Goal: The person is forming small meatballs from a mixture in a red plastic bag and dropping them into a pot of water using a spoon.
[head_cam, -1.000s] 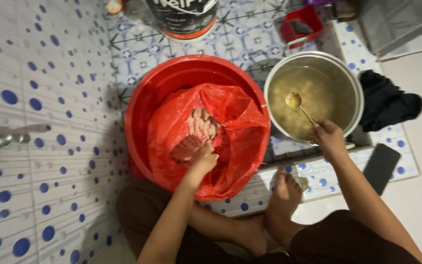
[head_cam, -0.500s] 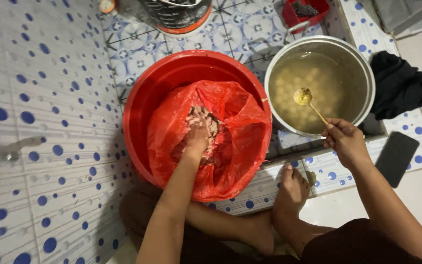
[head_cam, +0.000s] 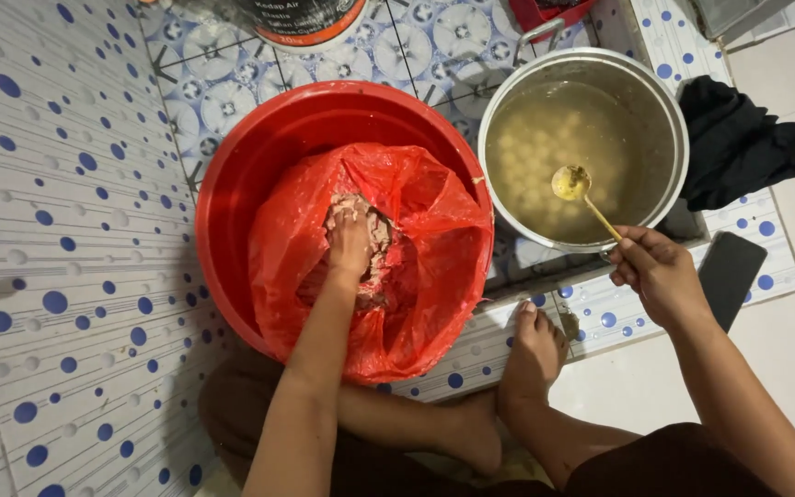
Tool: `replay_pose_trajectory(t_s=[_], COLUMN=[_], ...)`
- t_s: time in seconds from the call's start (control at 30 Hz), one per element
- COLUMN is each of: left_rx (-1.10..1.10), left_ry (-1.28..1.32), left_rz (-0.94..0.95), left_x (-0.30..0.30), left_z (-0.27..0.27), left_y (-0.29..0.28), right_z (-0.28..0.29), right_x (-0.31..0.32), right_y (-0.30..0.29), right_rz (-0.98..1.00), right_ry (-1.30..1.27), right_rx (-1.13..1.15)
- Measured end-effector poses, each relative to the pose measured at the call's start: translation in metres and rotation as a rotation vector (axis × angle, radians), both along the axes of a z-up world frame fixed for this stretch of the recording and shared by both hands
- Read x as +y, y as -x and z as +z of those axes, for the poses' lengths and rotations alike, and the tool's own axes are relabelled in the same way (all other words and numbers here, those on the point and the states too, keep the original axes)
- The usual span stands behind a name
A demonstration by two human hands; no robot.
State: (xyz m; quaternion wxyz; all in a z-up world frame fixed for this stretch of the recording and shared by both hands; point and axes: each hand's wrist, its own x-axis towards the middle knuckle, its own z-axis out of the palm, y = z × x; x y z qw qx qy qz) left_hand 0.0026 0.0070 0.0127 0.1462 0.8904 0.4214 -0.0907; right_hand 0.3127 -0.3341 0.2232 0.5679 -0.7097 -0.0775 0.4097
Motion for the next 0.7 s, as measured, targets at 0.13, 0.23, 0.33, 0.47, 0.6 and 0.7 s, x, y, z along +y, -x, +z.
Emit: replay_pose_trajectory(t_s=[0.13,0.23,0.33,0.47,0.6,0.7], left_rx=[0.064,0.050,0.079,0.175,0.216,0.184], left_ry=[0.048,0.055,-0.006,0.039,0.050,0.069], left_rz=[0.023,0.006,-0.042,-0.063,-0.124,-0.114], left_x=[0.016,0.031,0.039,0.043,0.043,0.045], left_z=[0.004,-0.016,-0.031,-0.019,-0.022,-0.037], left_y=[-0.006,-0.008,-0.004,-0.005,-0.001,0.002], right_z=[-0.002,-0.008,-0.014,-0.008,-0.008,-0.004], right_x=[-0.004,-0.006,-0.005,0.005,0.007,0.007], right_y=[-0.001,-0.001,0.000,0.005,0.006,0.007], right_rz=[0.013,0.024,0.035,0.060,0.082,0.078], right_ry=[0.028,0.002,-0.028,-0.005,-0.029,-0.022], right_rx=[0.032,0.043,0.036,0.022,0.022,0.041])
